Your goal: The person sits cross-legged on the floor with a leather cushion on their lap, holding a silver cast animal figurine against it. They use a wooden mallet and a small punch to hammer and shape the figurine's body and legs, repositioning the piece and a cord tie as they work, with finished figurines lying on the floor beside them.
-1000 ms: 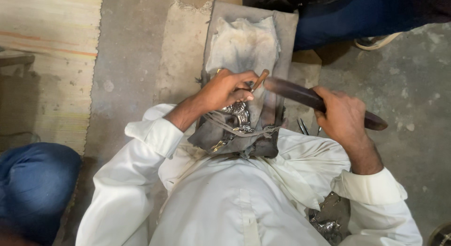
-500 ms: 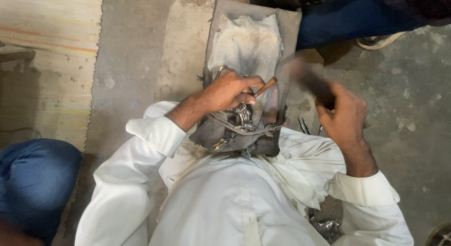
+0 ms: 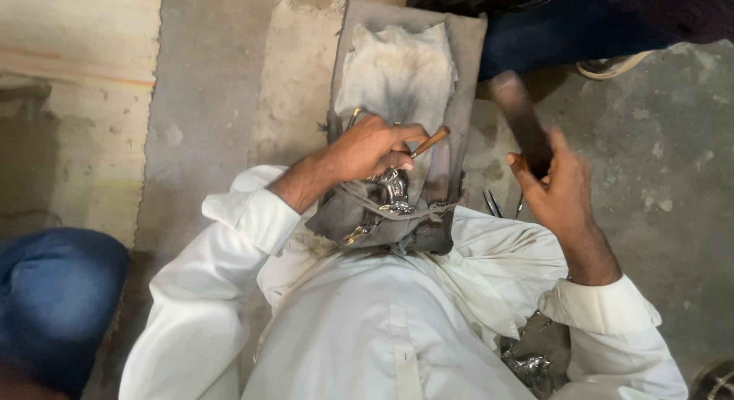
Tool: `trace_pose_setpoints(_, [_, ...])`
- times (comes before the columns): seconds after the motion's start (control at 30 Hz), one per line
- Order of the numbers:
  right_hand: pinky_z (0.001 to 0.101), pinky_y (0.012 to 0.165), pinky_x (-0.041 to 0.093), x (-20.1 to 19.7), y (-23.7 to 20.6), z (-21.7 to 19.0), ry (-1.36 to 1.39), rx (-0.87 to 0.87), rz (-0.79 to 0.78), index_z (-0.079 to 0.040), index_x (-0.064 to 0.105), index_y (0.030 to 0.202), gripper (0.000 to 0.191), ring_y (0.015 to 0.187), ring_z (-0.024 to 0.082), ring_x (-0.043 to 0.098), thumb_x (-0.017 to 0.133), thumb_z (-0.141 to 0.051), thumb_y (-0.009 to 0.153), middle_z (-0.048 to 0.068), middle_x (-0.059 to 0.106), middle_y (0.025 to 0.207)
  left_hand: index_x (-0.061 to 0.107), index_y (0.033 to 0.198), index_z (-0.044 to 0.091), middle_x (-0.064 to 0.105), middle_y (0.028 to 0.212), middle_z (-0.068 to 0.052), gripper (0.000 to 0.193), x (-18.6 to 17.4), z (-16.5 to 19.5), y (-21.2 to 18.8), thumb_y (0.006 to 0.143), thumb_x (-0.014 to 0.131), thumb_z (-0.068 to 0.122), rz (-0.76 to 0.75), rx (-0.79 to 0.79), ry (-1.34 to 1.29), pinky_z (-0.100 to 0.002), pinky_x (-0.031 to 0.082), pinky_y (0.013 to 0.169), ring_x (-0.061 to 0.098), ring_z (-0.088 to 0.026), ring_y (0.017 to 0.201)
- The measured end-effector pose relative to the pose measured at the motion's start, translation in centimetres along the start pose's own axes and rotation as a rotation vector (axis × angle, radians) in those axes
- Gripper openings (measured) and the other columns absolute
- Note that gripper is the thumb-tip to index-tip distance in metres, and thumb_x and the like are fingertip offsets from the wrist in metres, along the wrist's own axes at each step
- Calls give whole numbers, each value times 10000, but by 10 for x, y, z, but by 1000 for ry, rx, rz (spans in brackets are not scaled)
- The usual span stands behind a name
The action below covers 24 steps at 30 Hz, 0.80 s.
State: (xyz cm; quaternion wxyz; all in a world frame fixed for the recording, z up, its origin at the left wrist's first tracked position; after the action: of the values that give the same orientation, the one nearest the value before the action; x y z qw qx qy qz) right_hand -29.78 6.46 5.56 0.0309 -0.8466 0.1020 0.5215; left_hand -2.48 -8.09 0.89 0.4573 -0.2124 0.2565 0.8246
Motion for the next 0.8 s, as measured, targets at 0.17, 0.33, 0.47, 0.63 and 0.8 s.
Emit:
trace_pose_setpoints(0.17, [462,705,487,0,-2,4,-50,-93,37,-49,628,1172,331,810,385,674,798,-154,907,181,686,879,634,1146,102,765,780,-88,339,1,1,2,867,802,196,-8,-9,20,-438,508,651,743,-310,710])
trace_pose_setpoints(0.33, [455,742,503,8,-5,13,-199,-225,84,-63,652,1209,392,863,376,694,768,-78,835,168,706,947,628,1152,104,775,809,-95,339,1,-3,2,877,804,192,-44,-50,20,-440,515,652,748,-318,755])
trace_pose_setpoints(0.47, [440,770,535,8,-6,15,291,-7,93,-68,607,1239,322,896,375,676,773,-141,973,166,699,1014,621,1164,106,783,849,-97,350,2,-2,0,873,803,175,20,-9,-9,-428,533,665,758,-318,795])
trace_pose_setpoints(0.63, [500,735,517,1,-4,9,-301,-166,-16,-116,680,1185,409,853,396,696,771,-74,788,170,718,912,612,1184,96,785,863,-104,346,0,-1,-3,897,790,171,14,-15,-58,-416,539,656,770,-303,798])
trace_pose_setpoints(0.8, [493,663,501,5,-4,9,-175,-26,-136,-104,665,1177,341,710,378,688,795,-212,880,169,702,789,601,1160,74,779,877,-103,322,1,1,-10,912,780,176,12,36,-121,-395,563,676,779,-293,847])
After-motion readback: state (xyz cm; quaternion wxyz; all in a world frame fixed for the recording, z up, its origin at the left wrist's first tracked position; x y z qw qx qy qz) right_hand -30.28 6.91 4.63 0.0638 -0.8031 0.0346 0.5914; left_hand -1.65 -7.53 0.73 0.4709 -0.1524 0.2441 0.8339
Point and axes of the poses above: each hand's wrist, its own y-axis towards the middle knuckle, its own x-axis out of the palm, z = x × y, the point moved 1 cm from there along y, towards the middle knuckle
